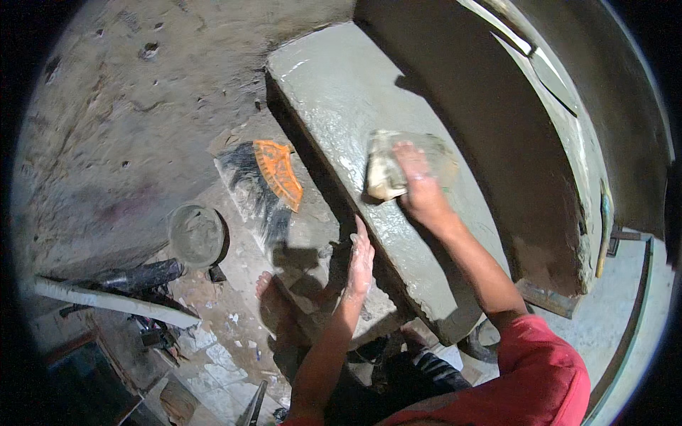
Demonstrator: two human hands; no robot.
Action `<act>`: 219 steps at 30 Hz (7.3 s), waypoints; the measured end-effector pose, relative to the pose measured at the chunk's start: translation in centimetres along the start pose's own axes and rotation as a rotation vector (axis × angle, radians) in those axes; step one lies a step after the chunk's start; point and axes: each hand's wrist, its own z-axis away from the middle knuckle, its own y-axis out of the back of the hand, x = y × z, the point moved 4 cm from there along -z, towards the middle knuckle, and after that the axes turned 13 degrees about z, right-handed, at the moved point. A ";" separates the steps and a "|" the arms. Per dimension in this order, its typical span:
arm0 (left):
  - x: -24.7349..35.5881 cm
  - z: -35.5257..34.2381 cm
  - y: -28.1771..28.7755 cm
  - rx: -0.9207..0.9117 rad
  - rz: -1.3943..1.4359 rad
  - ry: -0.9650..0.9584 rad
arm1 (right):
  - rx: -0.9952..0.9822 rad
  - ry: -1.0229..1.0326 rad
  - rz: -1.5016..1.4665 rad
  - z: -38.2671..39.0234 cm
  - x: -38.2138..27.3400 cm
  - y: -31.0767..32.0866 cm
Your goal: The person smooths freshly applied cement on a curved staircase using a brush and a cloth. They repeatedly wipe and rub the stair treads and risers to even out the surface, switching between tools as needed.
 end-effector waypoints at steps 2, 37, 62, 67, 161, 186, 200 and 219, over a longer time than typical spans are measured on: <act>0.5 0.0 0.0 -0.067 -0.064 -0.071 | 0.100 -0.077 0.061 -1.5 0.6 0.8; 6.8 -4.5 -10.3 -0.370 -1.872 -0.641 | 0.143 0.104 0.048 -7.6 3.7 -0.8; 12.2 -7.5 -2.7 -0.144 -0.623 -0.364 | 0.132 0.041 0.091 -12.4 1.5 -2.4; 12.0 -8.0 -1.6 -0.203 -0.437 -0.308 | -0.001 0.303 -0.034 -10.3 -1.9 -2.4; 1.2 1.4 0.4 -0.166 -0.192 -0.087 | 0.022 -0.224 0.078 10.4 1.0 4.8; 0.5 1.7 0.0 -0.209 -0.108 -0.159 | 0.030 -0.224 0.016 14.5 -0.2 6.1; 0.1 1.2 0.7 -0.214 -0.052 -0.127 | -0.175 0.034 -0.050 21.2 -2.7 6.9; 0.0 1.1 1.0 -0.275 -0.106 -0.146 | -0.071 -0.102 -0.048 20.8 -0.9 6.0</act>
